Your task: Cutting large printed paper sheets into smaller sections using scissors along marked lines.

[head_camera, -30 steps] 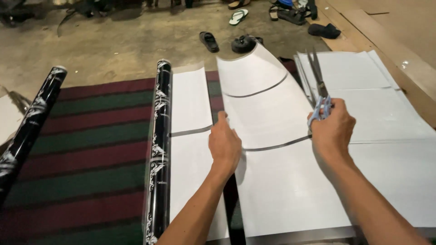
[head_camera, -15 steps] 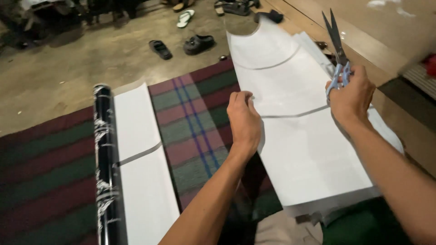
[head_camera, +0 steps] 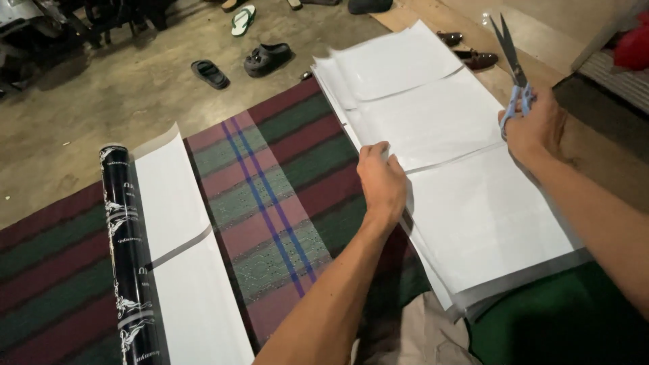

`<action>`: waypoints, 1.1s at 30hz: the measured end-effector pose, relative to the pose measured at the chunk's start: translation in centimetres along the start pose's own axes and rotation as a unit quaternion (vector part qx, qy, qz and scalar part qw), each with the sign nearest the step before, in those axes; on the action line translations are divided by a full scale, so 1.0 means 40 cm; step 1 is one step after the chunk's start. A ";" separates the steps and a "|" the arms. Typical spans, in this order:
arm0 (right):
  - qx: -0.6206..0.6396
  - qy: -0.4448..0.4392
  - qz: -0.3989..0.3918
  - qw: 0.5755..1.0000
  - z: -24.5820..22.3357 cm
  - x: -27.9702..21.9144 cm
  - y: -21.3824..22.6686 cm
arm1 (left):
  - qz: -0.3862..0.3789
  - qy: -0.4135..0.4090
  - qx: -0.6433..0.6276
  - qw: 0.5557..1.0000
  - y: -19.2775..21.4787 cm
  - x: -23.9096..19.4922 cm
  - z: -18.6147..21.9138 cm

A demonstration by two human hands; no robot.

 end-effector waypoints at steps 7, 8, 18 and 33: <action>0.027 0.002 0.023 0.999 -0.014 -0.012 0.002 | -0.007 -0.011 0.008 1.000 0.004 -0.001 -0.026; 0.048 -0.006 0.009 0.999 -0.015 -0.014 0.004 | -0.006 -0.013 0.011 1.000 0.003 -0.001 -0.026; 0.041 -0.028 -0.029 0.998 -0.096 -0.022 0.027 | 0.010 0.019 0.052 0.998 0.029 0.040 -0.074; 0.134 0.168 -0.271 0.938 -0.711 -0.587 -0.011 | 0.286 -0.062 0.449 0.844 0.871 -0.165 0.026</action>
Point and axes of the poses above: each hand's wrist, its own x-axis towards the middle knuckle, its own y-axis out of the back of the hand, z = x × y, the point moved 2 cm from there along x, towards the middle knuckle, and after that the axes turned 11 degrees about -x, right-handed, at the moved point
